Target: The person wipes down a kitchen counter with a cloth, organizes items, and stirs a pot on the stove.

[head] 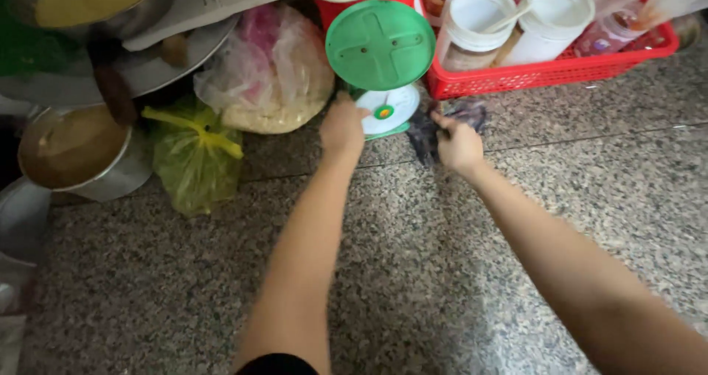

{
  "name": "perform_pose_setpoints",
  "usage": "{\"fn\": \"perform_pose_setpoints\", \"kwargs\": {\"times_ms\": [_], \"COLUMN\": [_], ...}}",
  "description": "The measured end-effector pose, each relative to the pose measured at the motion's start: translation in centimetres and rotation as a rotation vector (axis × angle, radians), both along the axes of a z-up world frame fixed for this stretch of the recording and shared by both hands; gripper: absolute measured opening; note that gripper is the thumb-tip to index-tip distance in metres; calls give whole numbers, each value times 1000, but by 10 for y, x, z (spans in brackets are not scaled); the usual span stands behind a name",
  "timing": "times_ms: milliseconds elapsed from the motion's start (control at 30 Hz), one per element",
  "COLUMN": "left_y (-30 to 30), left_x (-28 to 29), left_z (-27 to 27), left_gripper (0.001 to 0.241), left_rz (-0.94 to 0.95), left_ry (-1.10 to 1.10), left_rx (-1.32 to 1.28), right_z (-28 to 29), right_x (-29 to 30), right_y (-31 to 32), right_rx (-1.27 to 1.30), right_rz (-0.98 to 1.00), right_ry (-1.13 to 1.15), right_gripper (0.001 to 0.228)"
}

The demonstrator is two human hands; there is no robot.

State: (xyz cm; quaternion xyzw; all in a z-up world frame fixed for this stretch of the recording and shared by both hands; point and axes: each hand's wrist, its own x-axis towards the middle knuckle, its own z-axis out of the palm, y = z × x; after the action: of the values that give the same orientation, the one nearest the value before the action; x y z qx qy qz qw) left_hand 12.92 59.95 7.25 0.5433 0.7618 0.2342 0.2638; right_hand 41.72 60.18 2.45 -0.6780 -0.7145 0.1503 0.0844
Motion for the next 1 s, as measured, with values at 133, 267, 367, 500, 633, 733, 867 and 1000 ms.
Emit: {"fn": "perform_pose_setpoints", "kwargs": {"times_ms": [133, 267, 367, 500, 633, 733, 867, 1000], "left_y": [9, 16, 19, -26, -129, -285, -491, -639], "left_x": [-5, -4, -5, 5, 12, 27, 33, 21], "left_z": [33, 7, -4, 55, 24, 31, 18, -11], "left_gripper": [44, 43, 47, 60, 76, 55, 47, 40], "left_rz": [33, 38, 67, 0, -83, -37, 179, 601], "left_ry": [42, 106, 73, -93, -40, -134, -169, -24], "left_rx": [-97, 32, 96, 256, 500, 433, 62, -110], "right_z": [65, 149, 185, 193, 265, 185, 68, 116], "right_x": [25, 56, 80, 113, 70, 107, 134, 63], "right_y": [-76, -180, -254, -319, -338, -385, -442, -451], "right_rx": [20, 187, 171, -249, -579, -589, -484, -414], "right_rz": [-249, -417, -626, -893, -1227, -924, -385, 157], "right_ry": [283, 679, 907, 1370, 1413, 1573, 1590, 403], "right_gripper": [46, 49, 53, 77, 82, 101, 63, 56]}}
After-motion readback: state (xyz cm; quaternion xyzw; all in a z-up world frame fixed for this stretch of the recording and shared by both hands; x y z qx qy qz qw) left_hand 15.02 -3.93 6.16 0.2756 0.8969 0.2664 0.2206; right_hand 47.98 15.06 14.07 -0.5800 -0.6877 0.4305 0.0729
